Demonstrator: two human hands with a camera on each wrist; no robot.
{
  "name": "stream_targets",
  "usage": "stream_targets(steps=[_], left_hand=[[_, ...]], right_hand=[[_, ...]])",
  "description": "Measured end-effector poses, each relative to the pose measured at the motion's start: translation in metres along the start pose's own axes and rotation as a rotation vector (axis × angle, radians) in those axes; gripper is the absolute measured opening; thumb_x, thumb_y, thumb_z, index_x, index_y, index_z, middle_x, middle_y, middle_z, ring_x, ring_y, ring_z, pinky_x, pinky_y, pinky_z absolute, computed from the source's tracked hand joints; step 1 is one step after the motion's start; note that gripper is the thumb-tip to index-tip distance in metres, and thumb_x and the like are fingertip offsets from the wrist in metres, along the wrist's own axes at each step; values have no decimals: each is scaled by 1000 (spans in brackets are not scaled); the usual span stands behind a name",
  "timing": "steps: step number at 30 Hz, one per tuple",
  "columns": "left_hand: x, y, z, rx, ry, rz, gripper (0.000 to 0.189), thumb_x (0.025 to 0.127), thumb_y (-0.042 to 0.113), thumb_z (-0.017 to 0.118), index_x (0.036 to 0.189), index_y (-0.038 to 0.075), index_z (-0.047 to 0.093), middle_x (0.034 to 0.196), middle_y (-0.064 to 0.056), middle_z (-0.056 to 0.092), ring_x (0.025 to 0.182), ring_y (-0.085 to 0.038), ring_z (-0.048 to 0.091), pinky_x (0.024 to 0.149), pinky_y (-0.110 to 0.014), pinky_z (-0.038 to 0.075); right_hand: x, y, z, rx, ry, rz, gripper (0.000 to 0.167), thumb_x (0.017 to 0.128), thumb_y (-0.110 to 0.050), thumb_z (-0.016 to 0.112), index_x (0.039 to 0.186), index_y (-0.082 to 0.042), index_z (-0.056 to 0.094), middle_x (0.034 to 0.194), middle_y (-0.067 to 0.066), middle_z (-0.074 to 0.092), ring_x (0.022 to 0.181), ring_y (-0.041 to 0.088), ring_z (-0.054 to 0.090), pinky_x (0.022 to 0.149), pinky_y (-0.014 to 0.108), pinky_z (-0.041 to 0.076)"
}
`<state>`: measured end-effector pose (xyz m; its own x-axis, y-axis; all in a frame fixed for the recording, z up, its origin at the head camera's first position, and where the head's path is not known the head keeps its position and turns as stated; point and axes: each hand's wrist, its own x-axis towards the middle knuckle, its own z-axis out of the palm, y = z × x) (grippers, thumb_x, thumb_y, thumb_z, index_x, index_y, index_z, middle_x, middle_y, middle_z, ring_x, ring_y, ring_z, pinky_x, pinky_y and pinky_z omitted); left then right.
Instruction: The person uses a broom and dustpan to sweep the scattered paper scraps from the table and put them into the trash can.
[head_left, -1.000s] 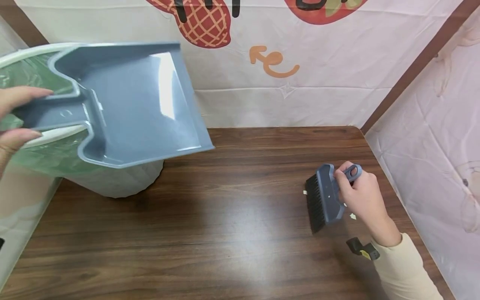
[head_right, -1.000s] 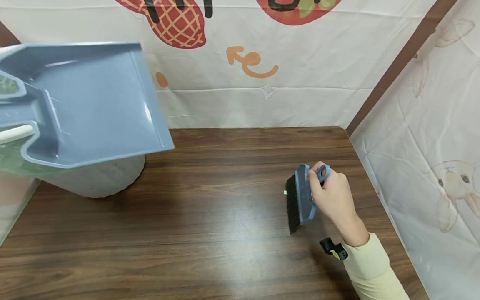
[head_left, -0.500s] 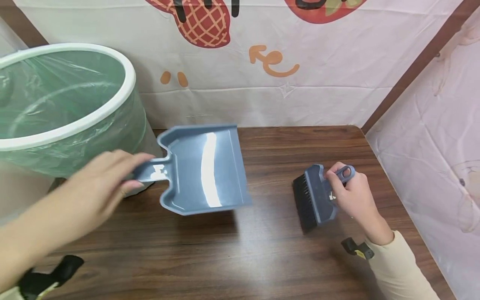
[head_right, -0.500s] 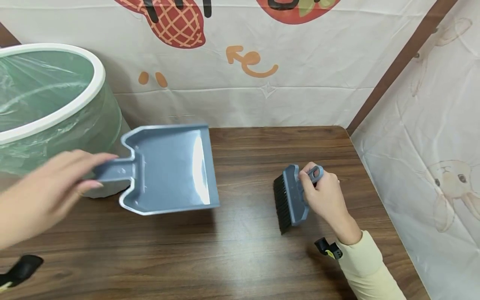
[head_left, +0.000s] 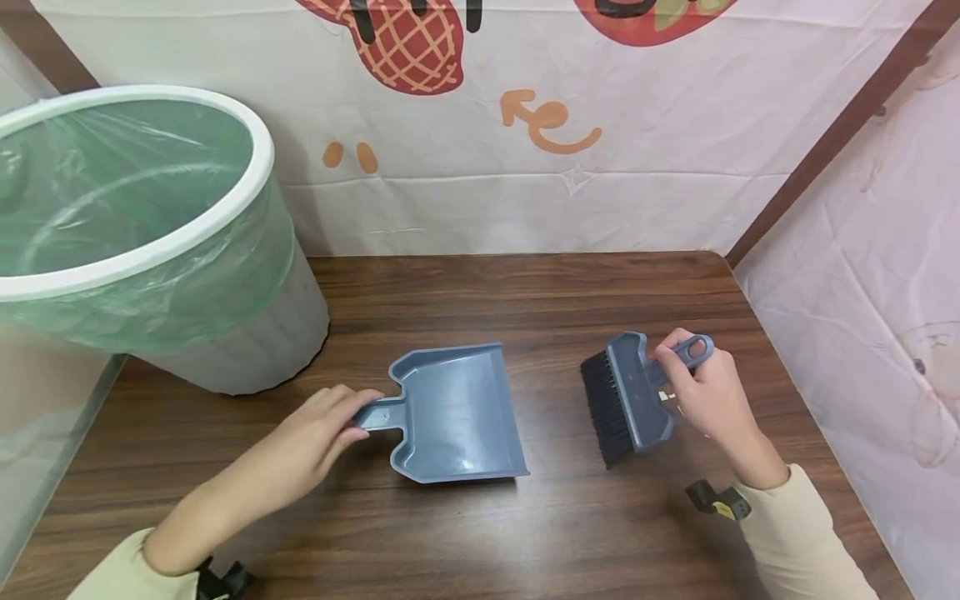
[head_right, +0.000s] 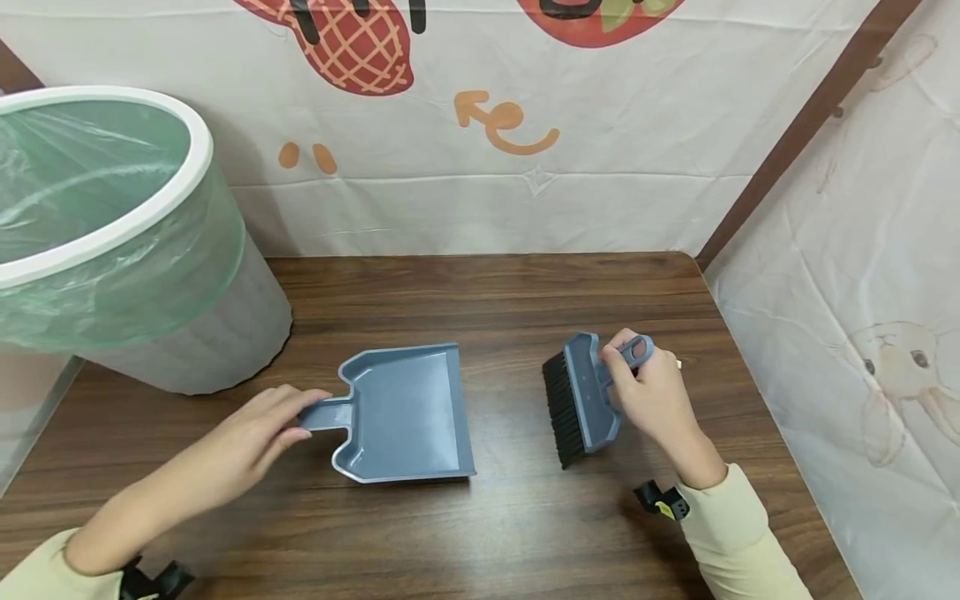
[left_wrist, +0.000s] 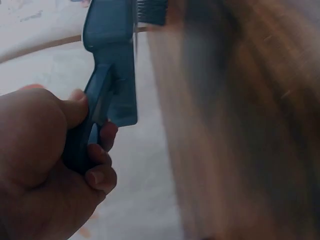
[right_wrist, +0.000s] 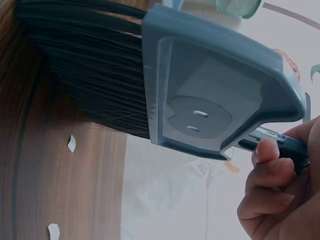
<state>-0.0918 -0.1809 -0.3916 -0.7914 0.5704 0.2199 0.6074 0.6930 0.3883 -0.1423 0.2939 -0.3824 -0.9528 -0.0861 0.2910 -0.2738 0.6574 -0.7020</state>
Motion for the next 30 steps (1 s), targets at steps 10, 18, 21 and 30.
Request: stream_targets(steps=[10,18,21,30], left_hand=[[-5,2,45,-90,-94,-43,37,99,11,66,135,3,59,110,5,59,100,-10,54,85,-36,50],[-6,0,57,-113,-110,-59,39,101,12,64,138,4,57,109,3,59,99,-10,53,85,-36,50],[-6,-2,60,-104,-111,-63,39,100,12,65,138,5,57,108,4,58,98,-9,52,83,-35,50],[-5,-6,64,-97,-150,-104,39,101,15,64,139,7,58,112,4,59,101,-9,53,86,-35,51]], right_hand=[[-3,6,-8,12,-9,27,15,102,-10,59,92,-6,68,57,5,57,49,10,51,46,23,41],[-6,15,-26,-45,23,65,19,103,-13,57,88,-6,67,58,7,59,48,10,55,46,21,44],[-7,21,-34,-65,40,62,19,103,-12,58,88,-5,67,57,5,59,49,8,54,45,21,42],[-13,41,-57,-71,105,97,17,101,-10,59,86,-5,66,53,-3,57,48,6,51,46,22,38]])
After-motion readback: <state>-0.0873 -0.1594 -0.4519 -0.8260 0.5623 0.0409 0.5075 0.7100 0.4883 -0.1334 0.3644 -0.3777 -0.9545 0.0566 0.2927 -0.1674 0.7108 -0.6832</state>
